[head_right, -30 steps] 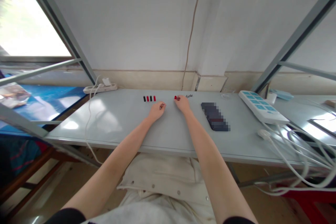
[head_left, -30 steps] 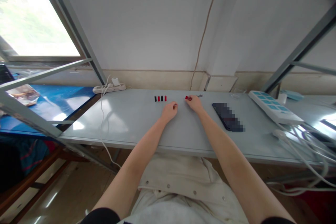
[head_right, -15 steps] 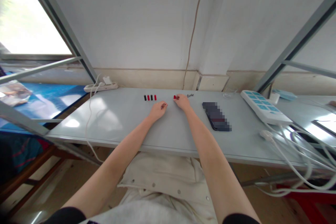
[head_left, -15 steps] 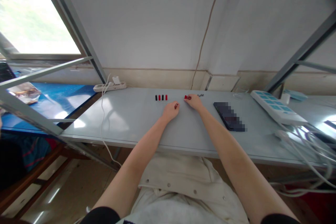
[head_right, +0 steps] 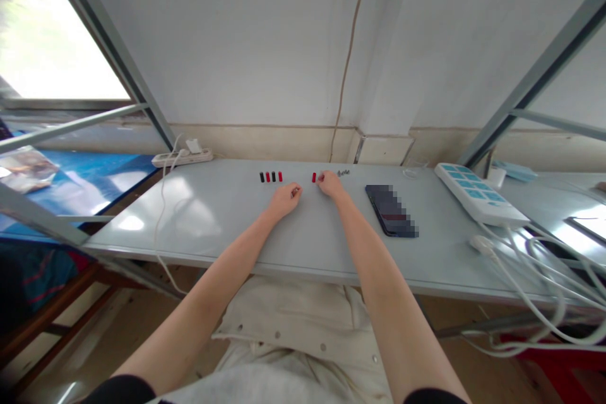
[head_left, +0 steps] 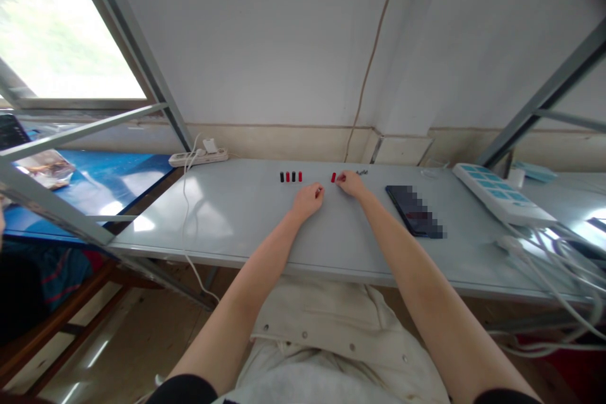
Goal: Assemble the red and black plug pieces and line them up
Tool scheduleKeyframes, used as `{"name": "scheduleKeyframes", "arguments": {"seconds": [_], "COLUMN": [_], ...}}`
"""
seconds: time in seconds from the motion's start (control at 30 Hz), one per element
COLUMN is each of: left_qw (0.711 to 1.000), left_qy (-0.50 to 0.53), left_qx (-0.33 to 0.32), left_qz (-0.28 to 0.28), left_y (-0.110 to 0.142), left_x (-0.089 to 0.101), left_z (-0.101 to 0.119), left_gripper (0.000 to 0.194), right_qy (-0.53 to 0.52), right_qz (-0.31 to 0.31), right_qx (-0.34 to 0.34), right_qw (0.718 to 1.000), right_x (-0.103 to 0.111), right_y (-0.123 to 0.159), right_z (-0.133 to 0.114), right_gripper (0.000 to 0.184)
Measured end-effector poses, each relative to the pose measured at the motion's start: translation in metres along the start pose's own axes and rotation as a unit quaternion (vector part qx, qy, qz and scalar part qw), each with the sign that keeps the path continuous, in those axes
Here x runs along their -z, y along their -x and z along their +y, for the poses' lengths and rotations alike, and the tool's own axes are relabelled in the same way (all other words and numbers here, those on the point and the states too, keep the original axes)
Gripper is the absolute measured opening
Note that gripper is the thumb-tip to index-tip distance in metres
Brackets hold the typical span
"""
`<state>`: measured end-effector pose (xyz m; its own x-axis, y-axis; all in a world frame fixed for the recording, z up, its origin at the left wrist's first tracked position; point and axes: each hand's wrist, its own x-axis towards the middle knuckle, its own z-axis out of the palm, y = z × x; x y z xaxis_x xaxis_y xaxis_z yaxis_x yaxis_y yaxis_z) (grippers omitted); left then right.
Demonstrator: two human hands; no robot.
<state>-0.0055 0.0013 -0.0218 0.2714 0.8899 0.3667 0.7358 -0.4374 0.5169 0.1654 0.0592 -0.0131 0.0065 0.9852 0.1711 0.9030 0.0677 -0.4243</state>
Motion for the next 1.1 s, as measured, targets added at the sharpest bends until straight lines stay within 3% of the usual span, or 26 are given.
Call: {"name": "scheduleKeyframes", "arguments": {"seconds": [0.13,0.27,0.47,0.6,0.73,0.9,1.1], "left_qw": [0.998,0.991,0.982,0.980,0.980,0.985,0.985], "left_qy": [-0.056,-0.105,-0.119,-0.119,-0.114,-0.072,0.109], "left_qx": [0.010,0.072,0.131,0.146,0.151,0.129,-0.015], "left_qz": [-0.005,0.032,0.072,0.066,0.060,0.095,0.135], "left_y": [0.001,0.000,-0.002,-0.003,-0.005,-0.008,-0.013], "left_x": [0.006,0.012,0.015,0.012,0.010,0.010,0.005], "left_z": [0.002,0.003,0.000,-0.003,-0.007,-0.012,-0.012], "left_gripper": [0.028,0.039,0.059,0.062,0.055,0.032,0.019], "right_qy": [0.004,0.034,0.018,-0.029,-0.013,-0.003,0.004], "right_qz": [0.009,0.035,0.120,0.123,0.130,0.130,0.091], "right_qx": [-0.011,-0.047,-0.070,0.022,0.074,0.098,0.085], "right_qw": [1.000,0.998,0.990,0.992,0.989,0.987,0.992], "right_x": [-0.001,0.000,0.004,0.006,0.008,0.002,-0.005], "right_y": [-0.001,0.004,0.041,0.059,0.059,0.059,0.062], "right_z": [-0.001,0.000,-0.016,-0.031,-0.034,-0.036,-0.041], "right_gripper": [0.007,0.014,0.016,0.018,0.020,0.023,0.027]}}
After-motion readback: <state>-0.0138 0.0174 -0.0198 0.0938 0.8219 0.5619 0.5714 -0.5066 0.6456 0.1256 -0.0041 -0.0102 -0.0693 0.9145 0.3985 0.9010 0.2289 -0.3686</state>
